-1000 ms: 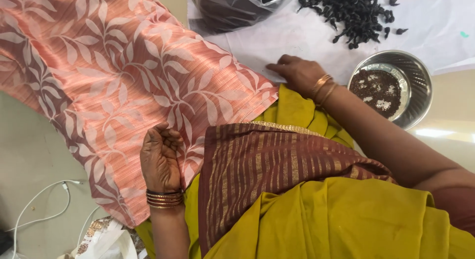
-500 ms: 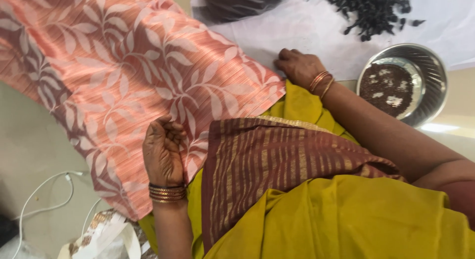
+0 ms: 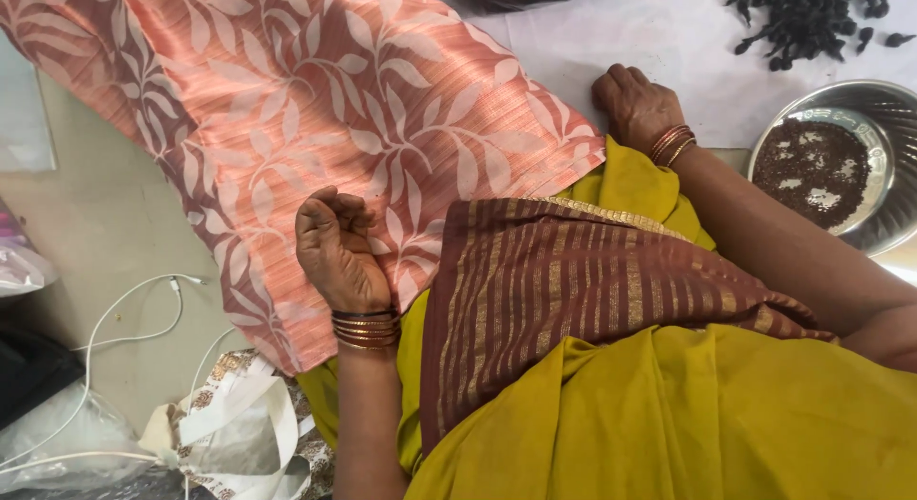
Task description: The person sits on the floor with a cloth over their lap and folds small dark squares into pouches by hand. They pinch and fold each piece, reach into a steel bowl of brown powder, and press the powder into the pouch, setting finished pouches on a white sheet beside a plastic bag of dark material.
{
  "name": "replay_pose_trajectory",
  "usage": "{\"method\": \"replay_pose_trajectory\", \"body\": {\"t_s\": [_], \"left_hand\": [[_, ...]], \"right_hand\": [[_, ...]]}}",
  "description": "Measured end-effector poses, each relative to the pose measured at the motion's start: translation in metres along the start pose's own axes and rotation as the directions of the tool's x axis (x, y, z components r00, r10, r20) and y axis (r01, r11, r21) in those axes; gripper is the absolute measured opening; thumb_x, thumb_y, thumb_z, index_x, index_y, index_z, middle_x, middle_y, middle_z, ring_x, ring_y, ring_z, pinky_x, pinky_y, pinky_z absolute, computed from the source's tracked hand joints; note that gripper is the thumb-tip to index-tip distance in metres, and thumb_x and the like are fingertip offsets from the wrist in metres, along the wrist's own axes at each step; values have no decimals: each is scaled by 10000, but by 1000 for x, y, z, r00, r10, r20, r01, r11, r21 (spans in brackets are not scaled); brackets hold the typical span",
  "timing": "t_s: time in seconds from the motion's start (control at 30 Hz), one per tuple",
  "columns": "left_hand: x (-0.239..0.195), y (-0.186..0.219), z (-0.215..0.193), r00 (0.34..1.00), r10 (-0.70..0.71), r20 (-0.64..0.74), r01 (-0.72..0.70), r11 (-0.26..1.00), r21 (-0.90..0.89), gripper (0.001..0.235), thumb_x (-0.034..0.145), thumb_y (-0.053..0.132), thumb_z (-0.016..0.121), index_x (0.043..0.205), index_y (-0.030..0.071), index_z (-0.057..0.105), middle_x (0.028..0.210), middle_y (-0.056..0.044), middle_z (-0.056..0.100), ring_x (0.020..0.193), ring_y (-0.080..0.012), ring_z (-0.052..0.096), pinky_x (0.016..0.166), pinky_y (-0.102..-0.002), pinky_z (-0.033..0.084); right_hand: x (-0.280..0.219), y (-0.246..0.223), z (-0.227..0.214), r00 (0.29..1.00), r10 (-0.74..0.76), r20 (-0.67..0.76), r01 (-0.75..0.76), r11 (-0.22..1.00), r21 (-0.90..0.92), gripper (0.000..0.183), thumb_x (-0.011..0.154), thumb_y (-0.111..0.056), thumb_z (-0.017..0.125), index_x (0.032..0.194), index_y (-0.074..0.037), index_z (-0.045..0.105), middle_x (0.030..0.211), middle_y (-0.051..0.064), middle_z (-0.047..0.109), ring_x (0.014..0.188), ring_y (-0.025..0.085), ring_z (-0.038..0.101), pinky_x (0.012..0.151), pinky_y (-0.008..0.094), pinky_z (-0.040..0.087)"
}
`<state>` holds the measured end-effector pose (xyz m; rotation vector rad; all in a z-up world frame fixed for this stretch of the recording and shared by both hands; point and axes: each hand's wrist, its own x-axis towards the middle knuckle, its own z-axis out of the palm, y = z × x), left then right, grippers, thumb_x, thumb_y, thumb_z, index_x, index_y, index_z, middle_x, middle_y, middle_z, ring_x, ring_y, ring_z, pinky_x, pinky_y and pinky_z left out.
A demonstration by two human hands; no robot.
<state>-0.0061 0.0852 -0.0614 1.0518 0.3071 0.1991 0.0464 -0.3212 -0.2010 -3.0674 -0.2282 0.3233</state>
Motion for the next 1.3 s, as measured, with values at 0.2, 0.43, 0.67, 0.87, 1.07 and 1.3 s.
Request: {"method": "replay_pose_trajectory", "body": {"t_s": [0.2, 0.43, 0.67, 0.87, 1.07, 1.3], "left_hand": [[0, 2, 4, 999, 23, -45, -23, 1000, 3, 192, 1045, 223, 654, 1064, 33, 645, 946, -103, 724, 798, -171, 699, 742, -293, 619], [0, 7, 11, 998, -24, -54, 25, 999, 24, 187, 1047, 214, 658, 1054, 27, 651, 951, -103, 722, 796, -162, 692, 750, -283, 619], [6, -7, 3, 992, 80, -96, 10, 716, 698, 57, 975, 81, 694, 1030, 92, 702, 964, -46, 699, 809, -123, 666, 716, -243, 614], [10, -3, 12, 999, 19, 51, -53, 143, 988, 107, 910, 79, 733, 1014, 69, 709, 1001, -63, 668, 855, -171, 695, 770, -303, 645], [11, -11, 8, 996, 46, 74, -75, 23, 997, 49, 929, 65, 714, 967, 36, 701, 1040, -74, 676, 915, -212, 717, 810, -309, 647], [8, -3, 19, 990, 24, 137, -134, -101, 986, 42, 910, 56, 713, 879, 33, 698, 964, -101, 692, 903, -262, 712, 856, -391, 612]], "right_hand": [[-10, -6, -28, 992, 108, -68, -87, 962, 259, 149, 976, -95, 616, 1123, -70, 611, 1127, 101, 639, 980, 266, 653, 801, 380, 574], [-76, 28, -107, 944, 320, 84, -325, 848, 419, 103, 1026, -41, 586, 1093, -65, 661, 999, 110, 685, 825, 262, 647, 768, 402, 563], [-126, 175, -10, 885, 365, 288, -382, 924, 1, 181, 916, -142, 765, 1090, -100, 787, 948, 92, 770, 799, 232, 732, 790, 388, 607], [-149, 224, -9, 825, 167, 539, -274, 954, 123, 194, 837, -284, 792, 806, -98, 836, 760, 94, 809, 601, 177, 719, 601, 333, 655], [-141, 209, 34, 914, 84, 398, -195, 949, 248, 344, 899, -398, 705, 858, -58, 672, 733, 102, 680, 571, 158, 647, 562, 279, 574], [-104, 44, -149, 851, 188, 490, -95, 973, -209, 324, 999, -494, 607, 1175, -259, 745, 975, -47, 816, 704, 104, 758, 550, 238, 609]]}}
